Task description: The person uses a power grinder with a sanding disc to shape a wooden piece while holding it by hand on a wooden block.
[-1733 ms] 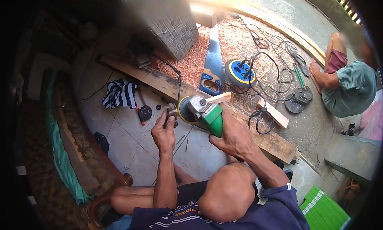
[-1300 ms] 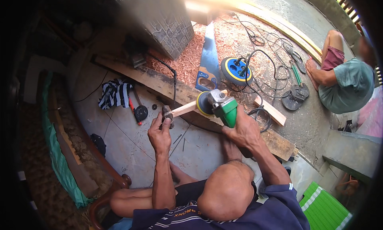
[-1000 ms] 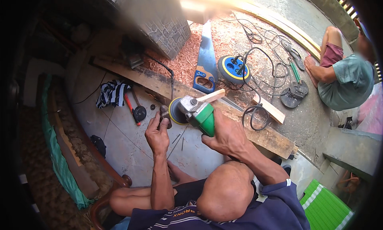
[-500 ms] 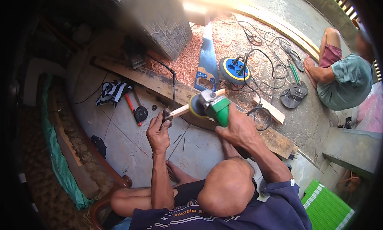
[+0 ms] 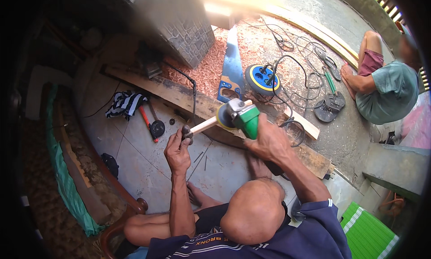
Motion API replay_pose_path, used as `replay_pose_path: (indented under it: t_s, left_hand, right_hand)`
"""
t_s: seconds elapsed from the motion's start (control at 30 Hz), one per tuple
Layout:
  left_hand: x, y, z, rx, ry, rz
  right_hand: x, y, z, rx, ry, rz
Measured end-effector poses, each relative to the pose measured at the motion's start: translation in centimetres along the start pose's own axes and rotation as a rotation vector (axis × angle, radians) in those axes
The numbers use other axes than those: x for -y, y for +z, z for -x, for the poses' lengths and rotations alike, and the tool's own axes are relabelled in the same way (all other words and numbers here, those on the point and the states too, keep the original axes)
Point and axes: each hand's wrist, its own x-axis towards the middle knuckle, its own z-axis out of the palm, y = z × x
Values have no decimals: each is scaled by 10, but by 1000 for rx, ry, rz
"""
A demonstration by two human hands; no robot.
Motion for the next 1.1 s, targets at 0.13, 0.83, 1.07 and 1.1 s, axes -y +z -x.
replay_pose_path:
  t_s: [0.13, 0.83, 1.07, 1.1]
  left_hand:
    - [0, -3, 10, -9, -63, -34]
    - [12, 12, 40, -52, -398, 101]
    - [25, 18, 44, -53, -504, 118]
    - [26, 17, 47, -118, -471, 163]
  right_hand:
    - [25, 16, 14, 54, -210, -48]
    - [-28, 8, -28, -125, -27, 63]
    - [5, 32, 2, 32, -276, 91]
    - [17, 36, 9, 46, -328, 101]
